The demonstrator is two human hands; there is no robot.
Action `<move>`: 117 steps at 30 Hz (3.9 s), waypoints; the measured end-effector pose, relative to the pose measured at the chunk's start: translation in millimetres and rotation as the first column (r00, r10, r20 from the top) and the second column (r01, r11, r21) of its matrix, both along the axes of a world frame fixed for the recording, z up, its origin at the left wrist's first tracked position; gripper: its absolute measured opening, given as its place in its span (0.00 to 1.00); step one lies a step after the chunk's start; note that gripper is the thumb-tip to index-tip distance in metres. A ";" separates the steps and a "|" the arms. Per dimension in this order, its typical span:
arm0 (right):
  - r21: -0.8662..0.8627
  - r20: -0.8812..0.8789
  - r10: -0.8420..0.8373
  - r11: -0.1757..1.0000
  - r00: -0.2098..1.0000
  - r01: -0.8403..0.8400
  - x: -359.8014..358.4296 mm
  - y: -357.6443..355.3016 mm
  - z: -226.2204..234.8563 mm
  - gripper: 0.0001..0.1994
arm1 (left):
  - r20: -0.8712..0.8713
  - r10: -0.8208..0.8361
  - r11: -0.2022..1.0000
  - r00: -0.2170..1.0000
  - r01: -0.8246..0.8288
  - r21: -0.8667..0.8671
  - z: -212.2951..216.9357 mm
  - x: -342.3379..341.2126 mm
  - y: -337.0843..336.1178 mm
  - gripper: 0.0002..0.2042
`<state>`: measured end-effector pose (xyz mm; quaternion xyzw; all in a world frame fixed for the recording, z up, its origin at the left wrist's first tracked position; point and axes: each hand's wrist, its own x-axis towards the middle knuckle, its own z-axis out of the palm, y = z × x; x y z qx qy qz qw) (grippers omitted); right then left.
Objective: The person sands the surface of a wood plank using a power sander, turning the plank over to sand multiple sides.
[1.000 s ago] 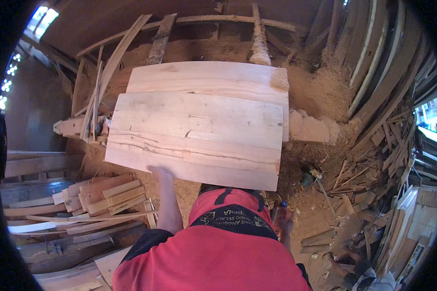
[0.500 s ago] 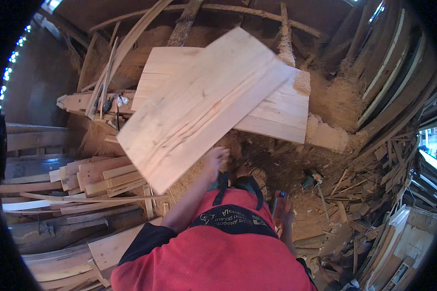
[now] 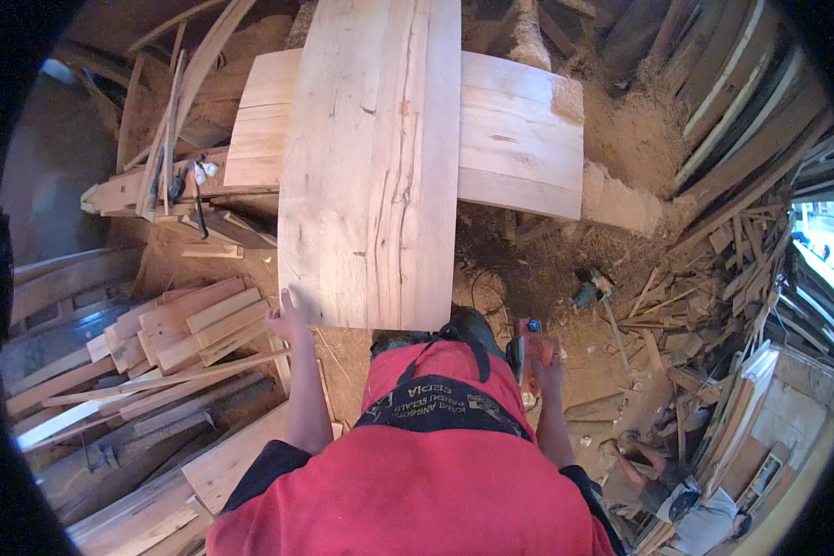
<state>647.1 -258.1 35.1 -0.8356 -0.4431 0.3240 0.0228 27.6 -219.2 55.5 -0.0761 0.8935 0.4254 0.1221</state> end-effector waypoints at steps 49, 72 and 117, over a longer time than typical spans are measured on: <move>0.544 -0.465 0.499 0.813 0.731 -0.209 -155.3 180.6 188.2 0.22 | -0.528 -0.382 -0.779 -0.759 0.572 -0.259 208.5 224.9 254.4 0.28; 0.472 -0.534 0.289 0.882 0.795 -0.003 -249.6 324.0 117.8 0.14 | -0.161 -0.900 0.407 0.405 0.648 -0.644 10.1 71.5 358.4 0.33; 0.488 -0.418 0.325 0.868 0.849 -0.093 -220.4 331.1 118.4 0.14 | -0.210 -0.898 0.422 0.386 0.622 -0.660 -0.6 70.1 356.0 0.34</move>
